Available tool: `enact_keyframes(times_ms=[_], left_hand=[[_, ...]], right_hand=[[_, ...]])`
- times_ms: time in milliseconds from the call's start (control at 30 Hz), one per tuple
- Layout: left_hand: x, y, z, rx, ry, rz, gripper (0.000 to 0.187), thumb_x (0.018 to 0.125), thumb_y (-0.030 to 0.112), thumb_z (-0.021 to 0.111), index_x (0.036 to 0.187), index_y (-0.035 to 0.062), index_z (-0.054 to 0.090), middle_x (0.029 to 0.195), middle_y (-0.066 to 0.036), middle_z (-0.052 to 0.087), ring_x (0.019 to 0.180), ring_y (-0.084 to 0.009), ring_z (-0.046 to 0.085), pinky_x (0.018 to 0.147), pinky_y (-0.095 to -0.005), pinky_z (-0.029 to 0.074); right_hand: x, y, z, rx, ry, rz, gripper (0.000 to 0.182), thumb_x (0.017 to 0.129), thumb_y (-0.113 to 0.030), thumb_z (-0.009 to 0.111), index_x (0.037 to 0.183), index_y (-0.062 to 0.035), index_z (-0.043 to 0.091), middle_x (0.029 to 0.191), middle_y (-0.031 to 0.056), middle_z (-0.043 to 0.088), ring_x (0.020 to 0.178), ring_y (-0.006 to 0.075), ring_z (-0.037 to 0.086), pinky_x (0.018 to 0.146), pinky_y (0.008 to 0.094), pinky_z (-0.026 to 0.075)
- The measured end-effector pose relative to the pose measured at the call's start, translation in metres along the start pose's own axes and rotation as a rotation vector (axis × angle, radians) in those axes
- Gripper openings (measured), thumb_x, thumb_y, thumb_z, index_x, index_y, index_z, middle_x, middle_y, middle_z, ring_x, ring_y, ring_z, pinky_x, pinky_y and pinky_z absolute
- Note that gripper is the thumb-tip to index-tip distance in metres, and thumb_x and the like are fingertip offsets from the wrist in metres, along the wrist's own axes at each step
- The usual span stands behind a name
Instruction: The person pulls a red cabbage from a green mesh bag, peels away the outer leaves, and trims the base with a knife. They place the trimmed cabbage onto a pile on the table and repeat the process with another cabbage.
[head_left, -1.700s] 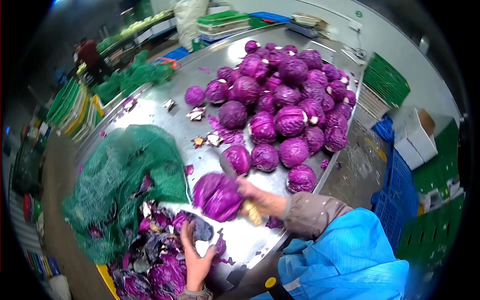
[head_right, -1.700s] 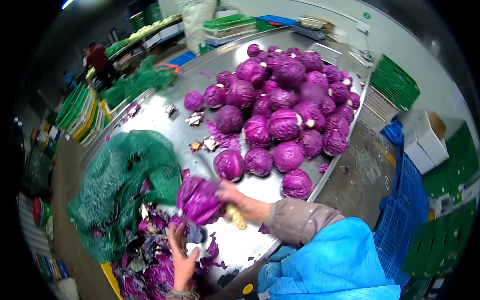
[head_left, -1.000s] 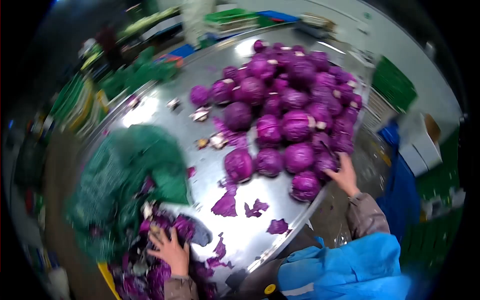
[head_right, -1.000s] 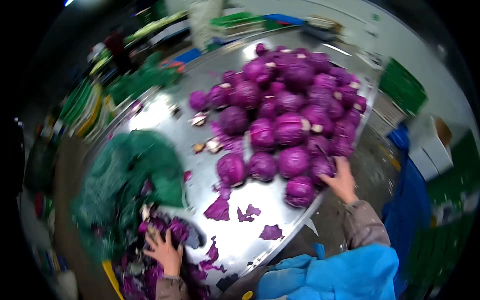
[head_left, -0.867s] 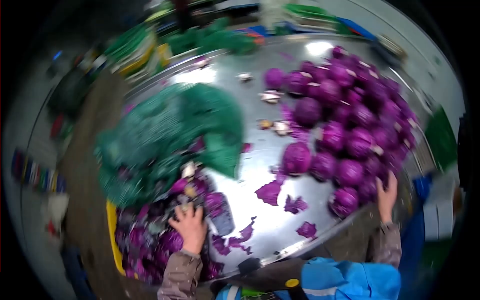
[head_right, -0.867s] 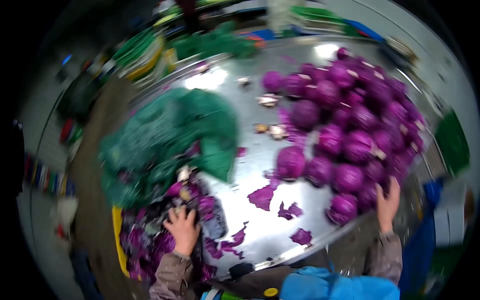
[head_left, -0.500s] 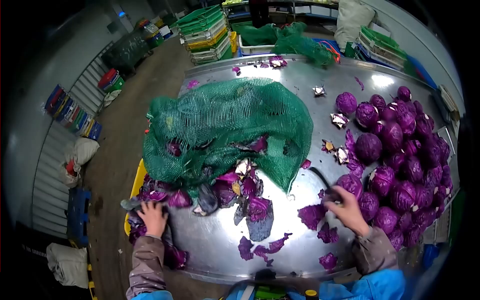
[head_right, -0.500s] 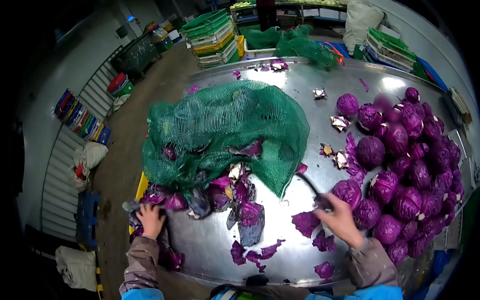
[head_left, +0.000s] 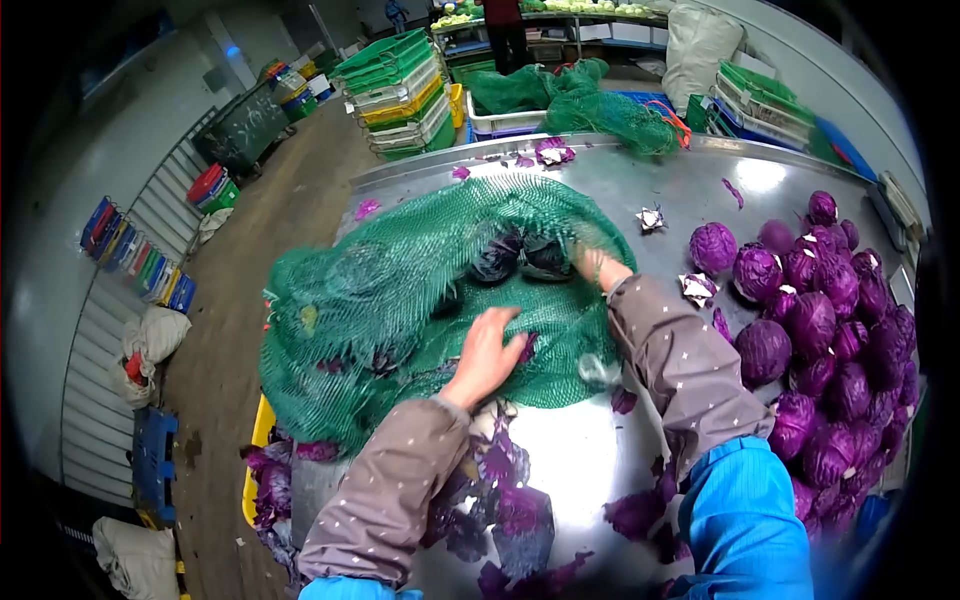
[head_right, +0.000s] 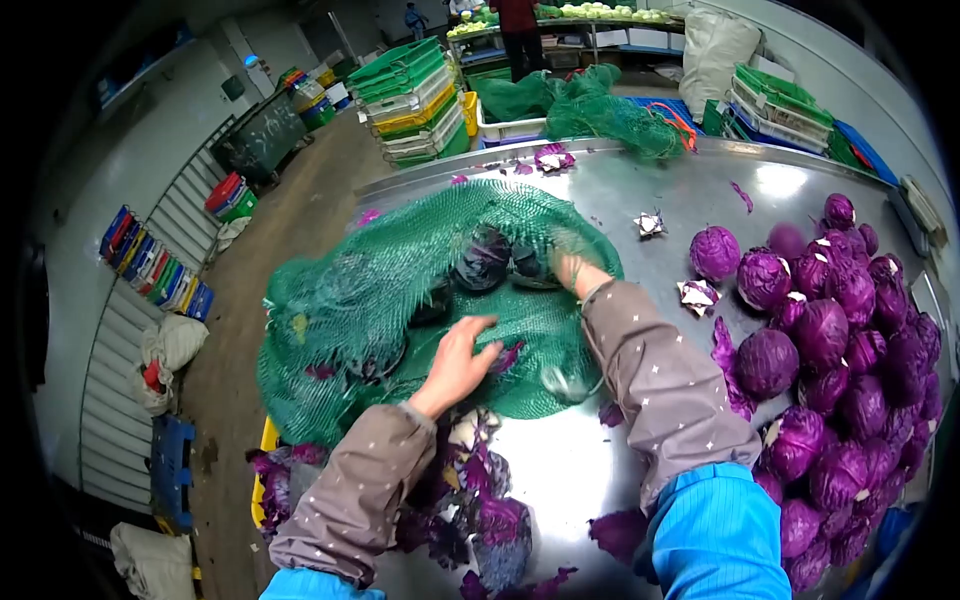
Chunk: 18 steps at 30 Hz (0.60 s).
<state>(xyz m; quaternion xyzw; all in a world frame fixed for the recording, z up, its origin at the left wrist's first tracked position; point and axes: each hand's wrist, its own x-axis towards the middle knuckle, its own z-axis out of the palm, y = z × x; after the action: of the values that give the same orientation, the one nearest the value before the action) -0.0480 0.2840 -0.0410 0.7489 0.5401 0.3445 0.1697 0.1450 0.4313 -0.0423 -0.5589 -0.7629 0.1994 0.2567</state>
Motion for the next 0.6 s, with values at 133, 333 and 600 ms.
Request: enact_keyframes(times_ms=[133, 333, 600], left_hand=[[0.061, -0.036, 0.043, -0.342, -0.077, -0.343, 0.057, 0.086, 0.025, 0.061, 0.131, -0.0045, 0.042, 0.119, -0.018, 0.058, 0.11, -0.0262, 0.056, 0.089, -0.0362, 0.045], [0.084, -0.049, 0.066, -1.072, -0.067, -0.727, 0.076, 0.091, 0.049, 0.051, 0.146, 0.0081, 0.019, 0.146, -0.011, 0.028, 0.124, -0.0365, 0.038, 0.1, -0.0458, 0.035], [0.071, -0.037, 0.061, -0.889, 0.009, -0.834, 0.076, 0.085, 0.059, 0.053, 0.134, 0.0045, 0.033, 0.135, -0.012, 0.04, 0.123, -0.0253, 0.039, 0.096, -0.0463, 0.036]], right_hand=[[0.044, 0.03, -0.007, -0.179, -0.226, 0.255, 0.042, 0.097, -0.028, 0.039, 0.133, -0.0073, 0.042, 0.122, 0.0205, 0.055, 0.109, 0.0356, 0.055, 0.094, 0.0414, 0.043], [0.016, 0.078, -0.015, 0.227, -0.237, -0.392, 0.043, 0.09, -0.037, 0.056, 0.125, -0.0114, 0.055, 0.113, 0.0167, 0.06, 0.107, 0.028, 0.057, 0.092, 0.0355, 0.043], [-0.02, 0.06, -0.018, 0.42, -0.333, -0.144, 0.058, 0.086, -0.018, 0.054, 0.14, -0.0076, 0.036, 0.131, 0.0193, 0.047, 0.112, 0.0295, 0.051, 0.098, 0.035, 0.039]])
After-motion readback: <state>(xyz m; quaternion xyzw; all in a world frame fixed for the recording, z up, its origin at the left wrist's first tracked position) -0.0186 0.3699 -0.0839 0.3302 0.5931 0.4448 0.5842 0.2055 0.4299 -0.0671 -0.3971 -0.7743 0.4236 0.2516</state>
